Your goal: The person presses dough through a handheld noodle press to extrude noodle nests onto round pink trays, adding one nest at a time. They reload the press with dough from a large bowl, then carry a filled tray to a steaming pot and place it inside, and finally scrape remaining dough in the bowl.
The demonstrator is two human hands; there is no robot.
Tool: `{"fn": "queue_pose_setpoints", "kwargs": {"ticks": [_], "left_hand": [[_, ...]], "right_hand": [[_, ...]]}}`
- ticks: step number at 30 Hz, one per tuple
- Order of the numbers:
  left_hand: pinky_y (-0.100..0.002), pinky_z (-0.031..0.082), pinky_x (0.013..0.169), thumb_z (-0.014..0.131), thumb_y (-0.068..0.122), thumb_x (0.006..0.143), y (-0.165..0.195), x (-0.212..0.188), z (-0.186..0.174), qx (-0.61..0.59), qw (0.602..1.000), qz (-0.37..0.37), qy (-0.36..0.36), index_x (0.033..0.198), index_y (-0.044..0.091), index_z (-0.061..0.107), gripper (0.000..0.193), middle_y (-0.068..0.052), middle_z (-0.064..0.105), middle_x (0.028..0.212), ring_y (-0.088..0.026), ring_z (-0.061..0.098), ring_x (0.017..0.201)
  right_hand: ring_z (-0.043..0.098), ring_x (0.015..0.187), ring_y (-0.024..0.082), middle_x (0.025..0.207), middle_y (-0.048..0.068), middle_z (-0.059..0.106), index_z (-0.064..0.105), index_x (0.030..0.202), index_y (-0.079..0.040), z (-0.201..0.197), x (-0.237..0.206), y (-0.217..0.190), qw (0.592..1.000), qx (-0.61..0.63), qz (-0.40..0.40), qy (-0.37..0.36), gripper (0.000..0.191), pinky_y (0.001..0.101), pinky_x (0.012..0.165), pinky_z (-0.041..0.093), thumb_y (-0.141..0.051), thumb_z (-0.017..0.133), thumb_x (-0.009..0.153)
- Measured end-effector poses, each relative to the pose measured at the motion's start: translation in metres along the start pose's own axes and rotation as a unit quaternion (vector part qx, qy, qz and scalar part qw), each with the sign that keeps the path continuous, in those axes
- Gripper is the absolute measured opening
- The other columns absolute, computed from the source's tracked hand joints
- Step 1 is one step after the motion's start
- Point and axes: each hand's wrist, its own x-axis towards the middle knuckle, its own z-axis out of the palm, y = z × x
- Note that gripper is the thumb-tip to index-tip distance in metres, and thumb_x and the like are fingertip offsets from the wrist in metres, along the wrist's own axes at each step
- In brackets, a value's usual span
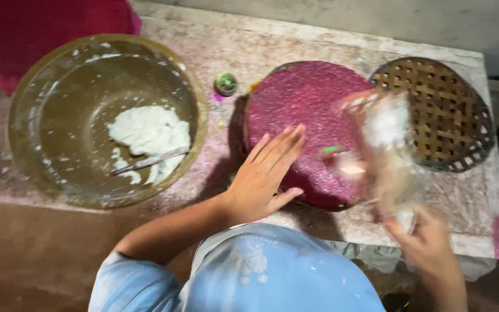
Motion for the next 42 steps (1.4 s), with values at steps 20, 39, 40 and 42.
{"fn": "queue_pose_setpoints", "kwargs": {"ticks": [20,39,40,42], "left_hand": [[-0.046,0.052,0.083,0.075,0.023,0.079,-0.142,-0.176,-0.289,-0.097,0.930,-0.217,-0.281,0.123,0.011,0.066,0.047,-0.014,0.070,0.107,-0.031,0.067,0.096],[-0.029,0.053,0.077,0.066,0.004,0.101,-0.246,-0.267,-0.241,-0.352,0.843,-0.317,0.257,0.114,0.001,0.064,0.014,-0.005,0.065,0.099,-0.013,0.063,0.089],[-0.028,0.053,0.075,0.066,0.004,0.099,-0.246,-0.271,-0.243,-0.365,0.826,-0.325,0.282,0.117,0.003,0.063,0.018,-0.004,0.065,0.098,-0.012,0.063,0.087],[-0.026,0.054,0.072,0.065,0.003,0.094,-0.243,-0.280,-0.243,-0.388,0.791,-0.337,0.332,0.123,0.006,0.060,0.029,-0.001,0.065,0.097,-0.010,0.063,0.083]], "right_hand": [[0.063,0.068,0.028,0.073,0.006,0.058,0.063,0.086,-0.011,0.217,0.115,-0.292,0.761,-0.022,-0.487,-0.427,0.030,0.0426,0.062,0.049,-0.038,0.060,0.098],[0.069,0.099,0.031,0.106,0.012,0.068,0.063,0.114,-0.009,0.416,0.204,-0.301,0.819,-0.324,-0.406,-0.244,0.036,0.0429,0.083,0.057,-0.026,0.076,0.085],[0.069,0.096,0.031,0.102,0.014,0.068,0.061,0.113,-0.005,0.435,0.200,-0.291,0.776,-0.431,-0.341,-0.310,0.040,0.0434,0.080,0.056,-0.030,0.073,0.085],[0.071,0.091,0.032,0.099,0.015,0.070,0.058,0.125,-0.004,0.455,0.200,-0.280,0.747,-0.436,-0.376,-0.333,0.036,0.0437,0.075,0.058,-0.021,0.061,0.094]]}}
